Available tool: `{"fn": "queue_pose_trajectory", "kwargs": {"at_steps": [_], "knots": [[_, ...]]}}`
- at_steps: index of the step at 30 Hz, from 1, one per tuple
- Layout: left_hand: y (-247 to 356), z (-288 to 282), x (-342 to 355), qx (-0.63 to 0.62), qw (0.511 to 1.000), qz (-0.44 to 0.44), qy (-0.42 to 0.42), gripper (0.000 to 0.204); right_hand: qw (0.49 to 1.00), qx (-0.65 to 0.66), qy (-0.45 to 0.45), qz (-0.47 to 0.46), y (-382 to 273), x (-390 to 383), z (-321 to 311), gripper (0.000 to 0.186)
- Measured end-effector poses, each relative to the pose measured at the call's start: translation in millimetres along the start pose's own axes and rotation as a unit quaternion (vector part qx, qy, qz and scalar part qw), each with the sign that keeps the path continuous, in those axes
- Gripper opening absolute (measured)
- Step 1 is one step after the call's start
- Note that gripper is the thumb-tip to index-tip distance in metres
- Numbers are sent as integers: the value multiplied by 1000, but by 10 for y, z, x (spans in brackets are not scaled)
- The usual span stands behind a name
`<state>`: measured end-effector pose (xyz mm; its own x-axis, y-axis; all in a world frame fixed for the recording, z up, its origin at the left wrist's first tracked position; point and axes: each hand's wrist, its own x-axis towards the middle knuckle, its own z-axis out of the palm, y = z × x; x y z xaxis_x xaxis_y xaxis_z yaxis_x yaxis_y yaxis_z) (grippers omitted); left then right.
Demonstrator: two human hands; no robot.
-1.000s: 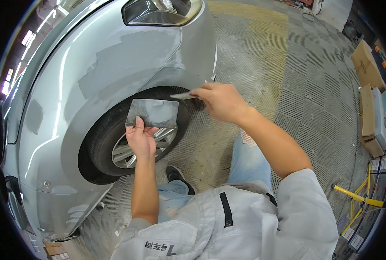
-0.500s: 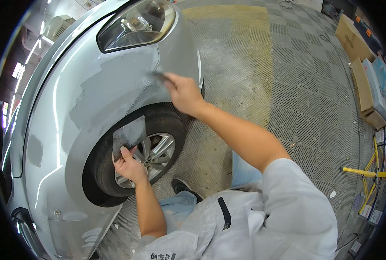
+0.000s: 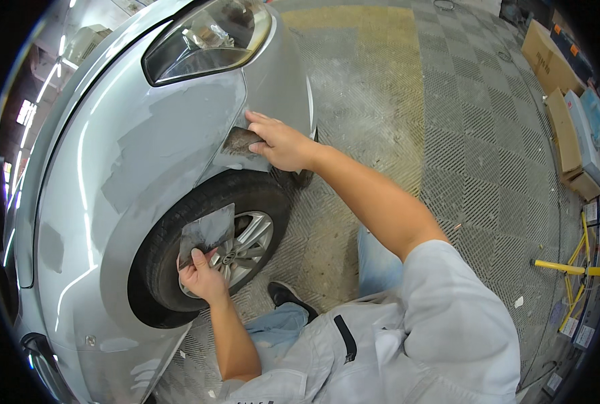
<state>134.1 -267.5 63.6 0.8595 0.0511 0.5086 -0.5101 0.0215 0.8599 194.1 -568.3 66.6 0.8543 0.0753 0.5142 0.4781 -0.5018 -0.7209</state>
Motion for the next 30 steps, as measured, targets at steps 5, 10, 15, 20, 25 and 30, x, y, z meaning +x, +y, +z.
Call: {"fn": "queue_pose_trajectory", "kwargs": {"at_steps": [5, 10, 15, 20, 25, 30], "knots": [[60, -95, 3, 0, 999, 10, 33, 26, 1000, -12, 5, 9, -46, 27, 67, 35], [45, 22, 74, -55, 998, -7, 11, 26, 999, 35, 11, 9, -22, 21, 3, 33], [52, 136, 64, -48, 999, -5, -19, 27, 999, -5, 30, -17, -73, -7, -12, 27], [60, -8, 26, -48, 999, -12, 2, 26, 1000, -5, 5, -27, -140, 24, 36, 27], [96, -230, 86, -57, 998, 4, 40, 24, 999, -26, 16, -26, -160, 86, 78, 32], [85, -113, 185, -108, 994, -9, 0, 23, 999, 27, 32, 7, -130, 88, -4, 33]]}}
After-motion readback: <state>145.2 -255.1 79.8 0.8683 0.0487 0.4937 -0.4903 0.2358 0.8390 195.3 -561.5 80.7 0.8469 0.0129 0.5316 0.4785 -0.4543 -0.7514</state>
